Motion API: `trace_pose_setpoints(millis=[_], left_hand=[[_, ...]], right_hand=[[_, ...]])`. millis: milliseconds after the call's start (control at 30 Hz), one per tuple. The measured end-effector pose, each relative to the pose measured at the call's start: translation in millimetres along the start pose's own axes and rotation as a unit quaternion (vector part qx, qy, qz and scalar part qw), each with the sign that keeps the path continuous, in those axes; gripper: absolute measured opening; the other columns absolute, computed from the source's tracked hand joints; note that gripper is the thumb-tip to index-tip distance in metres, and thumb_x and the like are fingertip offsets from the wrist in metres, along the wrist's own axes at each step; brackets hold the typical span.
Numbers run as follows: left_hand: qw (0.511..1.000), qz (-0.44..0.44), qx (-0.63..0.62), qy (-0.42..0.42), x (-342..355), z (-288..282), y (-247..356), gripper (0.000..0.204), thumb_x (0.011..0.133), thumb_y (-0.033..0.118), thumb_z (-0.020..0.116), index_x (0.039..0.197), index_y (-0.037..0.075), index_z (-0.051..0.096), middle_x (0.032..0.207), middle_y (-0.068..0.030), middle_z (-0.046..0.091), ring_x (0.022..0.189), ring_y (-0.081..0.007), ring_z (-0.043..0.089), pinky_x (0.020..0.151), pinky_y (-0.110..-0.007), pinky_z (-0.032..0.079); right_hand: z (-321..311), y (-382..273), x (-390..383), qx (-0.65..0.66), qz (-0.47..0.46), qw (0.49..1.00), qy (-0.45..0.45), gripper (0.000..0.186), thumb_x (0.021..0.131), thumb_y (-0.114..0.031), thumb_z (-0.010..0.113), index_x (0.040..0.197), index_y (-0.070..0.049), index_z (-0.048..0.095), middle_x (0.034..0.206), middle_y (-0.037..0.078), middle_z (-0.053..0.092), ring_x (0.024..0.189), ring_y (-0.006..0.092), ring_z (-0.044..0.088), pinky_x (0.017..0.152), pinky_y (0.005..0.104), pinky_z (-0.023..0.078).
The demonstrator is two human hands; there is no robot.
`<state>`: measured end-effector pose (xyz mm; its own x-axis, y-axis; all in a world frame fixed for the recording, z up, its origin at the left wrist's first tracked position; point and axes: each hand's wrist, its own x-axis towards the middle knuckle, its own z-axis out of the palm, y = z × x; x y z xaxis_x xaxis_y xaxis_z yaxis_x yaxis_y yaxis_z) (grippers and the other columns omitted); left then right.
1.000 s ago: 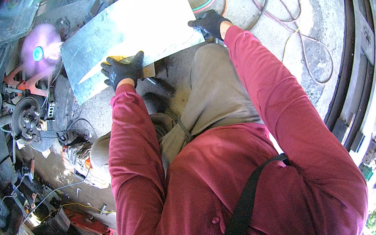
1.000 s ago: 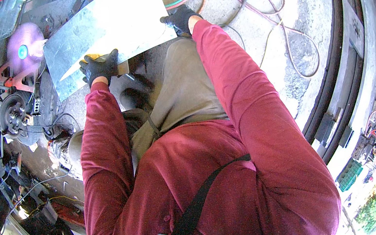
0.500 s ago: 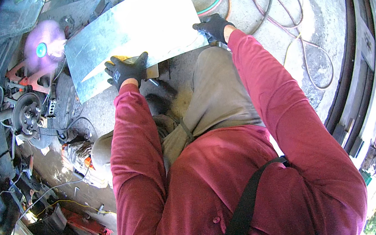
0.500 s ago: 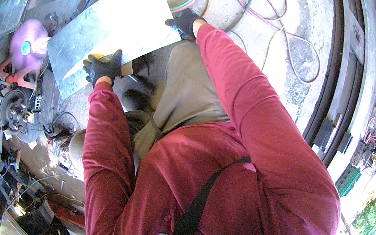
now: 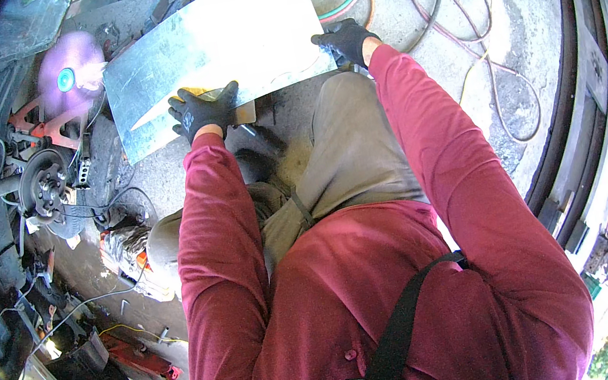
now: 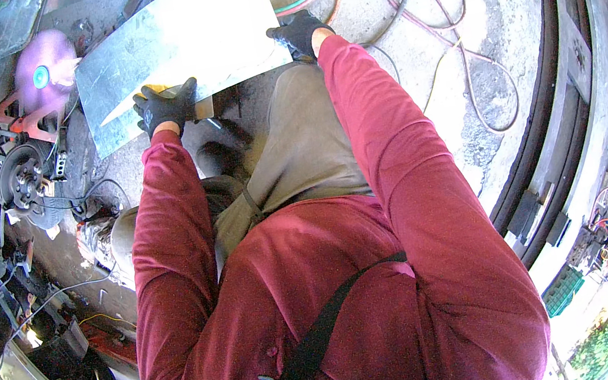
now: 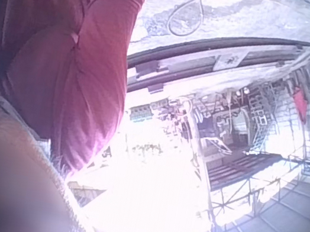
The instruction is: The person kneels and repeatedly positions a rectangular metal sheet against the front of a car engine bay, adjusting its placement and orientation. They then use pliers to manipulate a curved metal bracket near the engine, repositioning it several times before walking to a green car and retrieving a phone from a box on the roof.
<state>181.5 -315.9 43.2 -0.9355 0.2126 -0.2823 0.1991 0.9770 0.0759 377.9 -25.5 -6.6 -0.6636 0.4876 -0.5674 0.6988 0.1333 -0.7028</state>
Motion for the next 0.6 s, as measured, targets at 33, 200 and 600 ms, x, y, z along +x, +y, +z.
trace_pose_setpoints(millis=[33,200,600], left_hand=[[1.000,0.000,0.000,0.001,0,0,0,0.141,0.066,0.085,0.077,0.167,0.003,0.024,0.172,-0.0290,0.021,0.160,-0.0440,0.022,0.126,-0.059,0.024],[1.000,-0.003,0.000,-0.003,0,-1,1,0.141,0.066,0.086,0.076,0.167,0.004,0.023,0.172,-0.0287,0.019,0.161,-0.0437,0.018,0.127,-0.059,0.021],[0.999,-0.016,-0.003,-0.031,-7,-12,6,0.136,0.070,0.081,0.076,0.168,0.005,0.020,0.174,-0.0264,0.016,0.162,-0.0422,0.015,0.131,-0.057,0.017]], right_hand=[[0,-2,-1,-0.002,0.010,1.000,-0.001,0.079,0.088,-0.057,0.077,0.126,0.011,0.070,0.120,0.028,0.075,0.100,0.0362,0.075,0.092,0.0430,0.058],[2,-3,-2,0.023,0.018,0.999,0.017,0.072,0.090,-0.053,0.077,0.126,0.009,0.072,0.114,0.023,0.077,0.093,0.0302,0.074,0.087,0.0403,0.058],[-2,-6,-13,0.044,-0.014,0.999,-0.003,0.056,0.092,-0.050,0.076,0.110,0.003,0.078,0.093,0.015,0.079,0.075,0.0233,0.070,0.072,0.0408,0.056]])
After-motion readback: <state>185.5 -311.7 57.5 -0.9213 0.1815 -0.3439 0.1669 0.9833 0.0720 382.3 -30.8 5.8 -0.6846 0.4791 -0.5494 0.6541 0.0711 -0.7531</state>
